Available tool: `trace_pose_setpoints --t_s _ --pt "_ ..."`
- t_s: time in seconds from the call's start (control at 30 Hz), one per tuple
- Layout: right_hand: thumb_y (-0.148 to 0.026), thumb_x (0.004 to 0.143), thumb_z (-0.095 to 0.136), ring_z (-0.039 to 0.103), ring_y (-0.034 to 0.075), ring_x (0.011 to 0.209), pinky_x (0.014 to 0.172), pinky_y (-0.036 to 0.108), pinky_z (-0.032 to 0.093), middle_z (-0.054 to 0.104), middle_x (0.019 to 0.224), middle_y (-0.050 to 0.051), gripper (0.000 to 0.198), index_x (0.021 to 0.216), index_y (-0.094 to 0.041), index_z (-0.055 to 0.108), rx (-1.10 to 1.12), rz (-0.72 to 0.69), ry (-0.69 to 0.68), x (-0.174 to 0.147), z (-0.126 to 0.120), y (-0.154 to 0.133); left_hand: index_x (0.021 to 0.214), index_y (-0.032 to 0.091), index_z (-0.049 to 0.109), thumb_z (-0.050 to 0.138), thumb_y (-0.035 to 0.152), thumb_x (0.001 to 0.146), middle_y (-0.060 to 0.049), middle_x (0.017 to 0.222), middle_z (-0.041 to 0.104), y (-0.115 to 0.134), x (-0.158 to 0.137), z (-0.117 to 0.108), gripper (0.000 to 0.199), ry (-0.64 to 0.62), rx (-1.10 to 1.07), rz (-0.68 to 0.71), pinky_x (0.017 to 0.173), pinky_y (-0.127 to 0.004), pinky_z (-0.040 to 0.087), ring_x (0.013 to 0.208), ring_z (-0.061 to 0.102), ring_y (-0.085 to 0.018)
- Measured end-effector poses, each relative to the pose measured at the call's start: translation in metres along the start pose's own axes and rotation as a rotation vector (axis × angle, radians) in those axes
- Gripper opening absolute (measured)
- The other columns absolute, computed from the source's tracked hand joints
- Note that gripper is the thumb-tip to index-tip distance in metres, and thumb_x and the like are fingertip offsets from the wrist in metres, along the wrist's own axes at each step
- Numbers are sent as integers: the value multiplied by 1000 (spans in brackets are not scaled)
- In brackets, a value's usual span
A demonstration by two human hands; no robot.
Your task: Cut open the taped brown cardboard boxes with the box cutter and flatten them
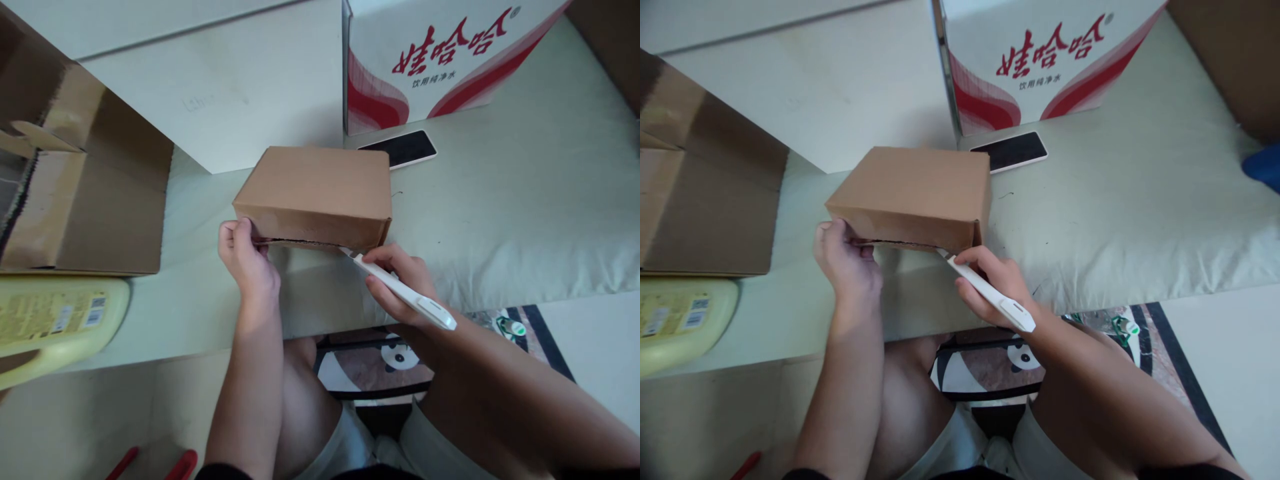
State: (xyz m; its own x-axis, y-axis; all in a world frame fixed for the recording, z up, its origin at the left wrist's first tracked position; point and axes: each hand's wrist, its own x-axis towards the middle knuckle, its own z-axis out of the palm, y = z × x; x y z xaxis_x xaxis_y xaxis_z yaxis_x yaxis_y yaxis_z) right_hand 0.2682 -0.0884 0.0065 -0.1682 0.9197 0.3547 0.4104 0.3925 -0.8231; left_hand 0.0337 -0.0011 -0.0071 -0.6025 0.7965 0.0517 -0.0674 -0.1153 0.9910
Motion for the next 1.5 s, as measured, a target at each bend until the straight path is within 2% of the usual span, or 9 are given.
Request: trace_pose_setpoints --t_s 0.33,0.5,0.63,0.97,1.2,1.5 --pt "-24 90 57 55 10 44 47 24 39 63 59 -7 13 103 -25 57 0 -18 9 0 -2 1 77 23 28 74 55 76 5 68 26 1 -2 3 56 -13 -12 13 52 -26 15 57 31 -10" --pt "-23 90 57 54 11 44 47 24 39 63 59 -7 13 103 -25 57 -5 -23 9 1 -1 1 74 24 30 75 49 67 5 64 28 5 -3 5 52 5 -44 -11 50 -26 15 56 30 -9" --pt "-24 90 58 55 11 45 46 24 39 63 59 -6 13 103 -25 58 -8 -18 17 0 -1 2 73 23 31 74 47 64 5 63 29 8 -4 6 50 13 -66 -19 50 -25 15 55 31 -9" --pt "-22 90 59 49 8 43 43 23 35 65 60 -6 8 97 -25 61 -18 -40 91 0 -2 0 74 23 30 78 54 69 7 62 29 3 -2 4 57 -29 -56 13 48 -24 13 52 30 -8" --pt "-20 87 61 61 11 50 48 24 45 72 66 -4 9 95 -25 63 -123 -127 118 3 -8 3 73 22 35 81 54 71 7 60 32 2 -4 5 56 -48 -63 47 47 -24 13 51 30 -7" --pt "-21 89 61 57 10 47 45 23 42 70 64 -5 9 96 -25 64 -110 -174 142 1 -12 3 74 22 36 82 56 74 7 61 31 1 -2 4 58 -48 -73 80 47 -25 13 52 29 -6"
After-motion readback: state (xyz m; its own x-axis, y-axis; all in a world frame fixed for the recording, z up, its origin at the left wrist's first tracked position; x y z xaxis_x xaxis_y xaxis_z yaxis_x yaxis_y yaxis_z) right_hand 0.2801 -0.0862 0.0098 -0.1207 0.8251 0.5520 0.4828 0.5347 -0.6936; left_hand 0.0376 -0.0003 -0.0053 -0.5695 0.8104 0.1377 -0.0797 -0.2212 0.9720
